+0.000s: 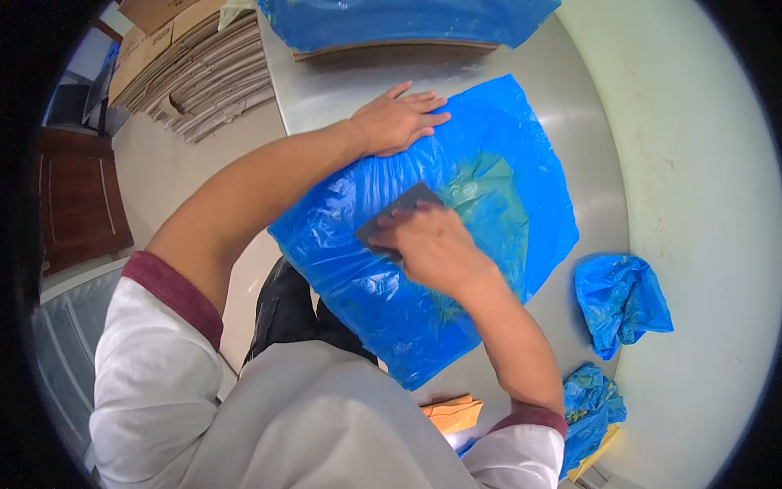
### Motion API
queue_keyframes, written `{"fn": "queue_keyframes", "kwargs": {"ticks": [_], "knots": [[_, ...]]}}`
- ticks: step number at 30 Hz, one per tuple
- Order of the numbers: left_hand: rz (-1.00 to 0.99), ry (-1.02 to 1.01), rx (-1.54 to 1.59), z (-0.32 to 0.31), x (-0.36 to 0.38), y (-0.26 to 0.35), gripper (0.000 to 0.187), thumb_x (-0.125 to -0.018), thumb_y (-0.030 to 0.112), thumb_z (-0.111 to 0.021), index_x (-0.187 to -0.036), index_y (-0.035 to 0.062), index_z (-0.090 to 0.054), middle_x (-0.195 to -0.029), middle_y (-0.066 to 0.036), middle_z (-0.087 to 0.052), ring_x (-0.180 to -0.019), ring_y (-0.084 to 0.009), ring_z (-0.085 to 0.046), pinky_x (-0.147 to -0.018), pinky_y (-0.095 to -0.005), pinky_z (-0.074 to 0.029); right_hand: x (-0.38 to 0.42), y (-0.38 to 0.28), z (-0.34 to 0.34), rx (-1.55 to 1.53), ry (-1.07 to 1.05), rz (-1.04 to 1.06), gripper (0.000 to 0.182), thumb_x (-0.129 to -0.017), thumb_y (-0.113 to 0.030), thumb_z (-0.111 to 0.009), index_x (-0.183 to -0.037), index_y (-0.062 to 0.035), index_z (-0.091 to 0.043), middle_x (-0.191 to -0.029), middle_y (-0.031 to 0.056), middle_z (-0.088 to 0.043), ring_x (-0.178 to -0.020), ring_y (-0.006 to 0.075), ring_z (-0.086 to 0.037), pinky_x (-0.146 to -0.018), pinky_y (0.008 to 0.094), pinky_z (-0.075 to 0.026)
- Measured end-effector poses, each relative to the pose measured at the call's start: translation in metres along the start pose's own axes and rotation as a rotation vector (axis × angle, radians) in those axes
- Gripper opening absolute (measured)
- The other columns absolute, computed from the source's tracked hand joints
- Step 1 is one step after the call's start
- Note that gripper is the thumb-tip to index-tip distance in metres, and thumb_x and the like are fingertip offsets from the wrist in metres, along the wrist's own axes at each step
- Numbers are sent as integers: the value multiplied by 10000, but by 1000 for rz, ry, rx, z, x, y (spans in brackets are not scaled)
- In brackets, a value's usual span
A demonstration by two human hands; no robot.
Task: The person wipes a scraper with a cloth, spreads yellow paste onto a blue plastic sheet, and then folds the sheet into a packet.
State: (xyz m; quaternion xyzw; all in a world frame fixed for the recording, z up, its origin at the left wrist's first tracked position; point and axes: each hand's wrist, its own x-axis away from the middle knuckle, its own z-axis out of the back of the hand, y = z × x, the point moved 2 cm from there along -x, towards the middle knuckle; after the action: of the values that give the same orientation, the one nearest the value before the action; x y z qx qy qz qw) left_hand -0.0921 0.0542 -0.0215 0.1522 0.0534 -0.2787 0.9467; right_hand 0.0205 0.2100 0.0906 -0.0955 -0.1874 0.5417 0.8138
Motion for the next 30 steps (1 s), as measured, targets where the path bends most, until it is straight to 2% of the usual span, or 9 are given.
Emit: {"fn": "queue_keyframes", "kwargs": {"ticks": [3, 9, 12, 14, 16, 22, 25, 28, 30], "knots": [[2, 21, 4, -7, -2, -3, 444, -1050, 357, -391, -1447, 188, -496, -1553, -53, -403, -1459, -222, -326, -1207, -519, -195, 30, -17, -7, -9, -154, -17, 336, -785, -87, -688, -1111, -161, -726, -1202, 35, -670, -1141, 239, -615, -1013, 448, -475], [54, 121, -214, 5, -16, 11, 455, -1052, 347, -390, -1443, 137, -488, -1547, -85, -407, -1459, -240, -328, -1197, -532, -206, 40, -15, 13, -23, 4, -25, 393, -743, -34, -683, -1112, -158, -732, -1170, 43, -690, -1125, 269, -620, -981, 418, -487], [129, 131, 159, 9, -5, 40, 464, -1053, 315, -381, -1465, 112, -449, -1551, -100, -396, -1460, -249, -326, -1190, -543, -212, 27, 12, 24, -8, 215, 2, 387, -731, -16, -673, -1086, -152, -744, -1135, 57, -706, -1069, 285, -641, -930, 406, -510], [92, 87, 81, -4, 20, 38, 467, -1052, 297, -375, -1480, 117, -425, -1560, -101, -382, -1463, -252, -319, -1189, -544, -214, 8, 17, 19, 3, 214, 5, 362, -741, -13, -667, -1065, -150, -751, -1111, 65, -713, -1027, 296, -658, -868, 409, -534], [71, 75, 10, -2, 24, 36, 473, -1051, 293, -373, -1491, 123, -409, -1568, -100, -368, -1467, -252, -309, -1190, -544, -213, -4, 24, 6, 5, 204, 37, 354, -748, -24, -675, -1068, -154, -751, -1117, 60, -711, -1028, 294, -657, -858, 415, -535], [48, 51, -21, -10, 28, 35, 481, -1047, 310, -382, -1499, 145, -403, -1581, -90, -348, -1476, -246, -292, -1199, -541, -199, 52, 16, -6, 3, -161, -109, 354, -751, -101, -733, -1096, -179, -745, -1190, 29, -691, -1110, 248, -635, -986, 417, -486], [54, 57, 1, -4, 24, 31, 475, -1044, 309, -391, -1490, 148, -418, -1577, -89, -355, -1472, -246, -300, -1199, -541, -199, 56, 10, 4, 40, -225, -73, 376, -751, -93, -736, -1117, -183, -739, -1228, 28, -677, -1158, 246, -620, -1006, 408, -484], [61, 83, 57, -8, 31, 33, 463, -1038, 291, -405, -1476, 146, -438, -1563, -95, -378, -1462, -251, -319, -1197, -540, -202, 48, 6, 20, -9, -219, -70, 425, -741, -16, -690, -1133, -174, -737, -1230, 50, -679, -1188, 263, -609, -991, 408, -493], [53, 114, 79, -5, 30, 31, 455, -1028, 269, -425, -1464, 142, -455, -1547, -100, -403, -1452, -257, -339, -1195, -541, -204, 54, 20, 45, -57, -13, -89, 481, -718, 34, -646, -1148, -165, -733, -1208, 75, -687, -1166, 282, -620, -972, 414, -501]]}}
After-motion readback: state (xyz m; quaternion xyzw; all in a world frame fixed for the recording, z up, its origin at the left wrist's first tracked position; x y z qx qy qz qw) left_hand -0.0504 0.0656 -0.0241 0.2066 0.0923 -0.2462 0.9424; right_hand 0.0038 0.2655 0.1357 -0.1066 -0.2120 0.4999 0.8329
